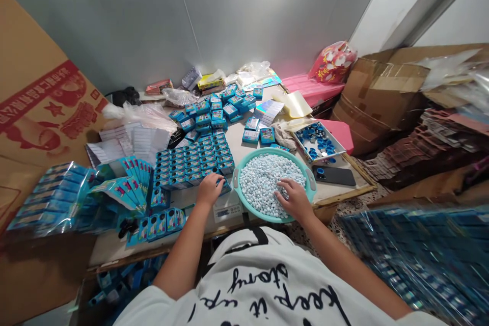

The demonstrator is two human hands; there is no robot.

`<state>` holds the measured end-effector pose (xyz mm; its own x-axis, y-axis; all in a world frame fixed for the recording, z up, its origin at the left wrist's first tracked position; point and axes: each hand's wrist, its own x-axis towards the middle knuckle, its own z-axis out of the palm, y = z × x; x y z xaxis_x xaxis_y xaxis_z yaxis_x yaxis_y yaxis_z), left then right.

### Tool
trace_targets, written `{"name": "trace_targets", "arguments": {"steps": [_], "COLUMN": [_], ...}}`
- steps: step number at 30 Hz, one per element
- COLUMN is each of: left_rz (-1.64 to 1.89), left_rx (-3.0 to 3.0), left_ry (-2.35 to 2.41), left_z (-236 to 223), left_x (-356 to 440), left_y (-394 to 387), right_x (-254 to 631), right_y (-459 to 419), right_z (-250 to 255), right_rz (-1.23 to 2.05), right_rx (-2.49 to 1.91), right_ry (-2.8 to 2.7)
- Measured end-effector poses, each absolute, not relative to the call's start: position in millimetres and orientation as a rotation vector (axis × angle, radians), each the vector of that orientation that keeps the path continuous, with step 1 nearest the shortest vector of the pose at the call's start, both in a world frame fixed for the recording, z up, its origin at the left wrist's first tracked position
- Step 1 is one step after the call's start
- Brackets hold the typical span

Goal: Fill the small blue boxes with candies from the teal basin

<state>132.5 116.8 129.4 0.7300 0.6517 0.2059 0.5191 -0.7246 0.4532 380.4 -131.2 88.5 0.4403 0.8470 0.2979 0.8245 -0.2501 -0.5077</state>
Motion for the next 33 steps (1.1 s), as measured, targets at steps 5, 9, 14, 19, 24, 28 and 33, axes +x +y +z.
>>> {"name": "trace_targets", "arguments": {"steps": [5, 9, 14, 19, 24, 28, 33], "left_rz": [0.556, 0.464, 0.185, 0.079, 0.096, 0.070, 0.099], "left_rx": [2.577, 2.577, 2.622, 2.682, 2.754, 2.821, 2.795], "left_ry": [0.916, 0.662, 0.367, 0.275, 0.254, 0.220, 0.225], "left_z": [137.8, 146.5, 139.4, 121.8, 109.4, 107.5, 108.0], "left_x": [139.0, 158.3, 188.1, 194.4, 189.5, 187.5, 183.1], "left_y": [106.0, 68.7, 19.5, 7.5, 6.6, 2.6, 0.2], "right_x": [380.4, 380.4, 380.4, 382.7, 385.9, 386.2, 384.2], "right_y": [-130.5, -130.5, -131.9, -133.2, -133.4, -133.2, -132.2], "right_z": [88.4, 89.8, 88.1, 82.2, 75.7, 75.7, 80.8], "right_rz": [0.044, 0.047, 0.036, 0.001, -0.010, -0.015, 0.002], "right_rx": [-2.086, -2.097, -2.095, -2.052, -2.001, -2.005, -2.014], "right_ry": [-1.396, -1.393, -1.404, -1.436, -1.482, -1.486, -1.499]}}
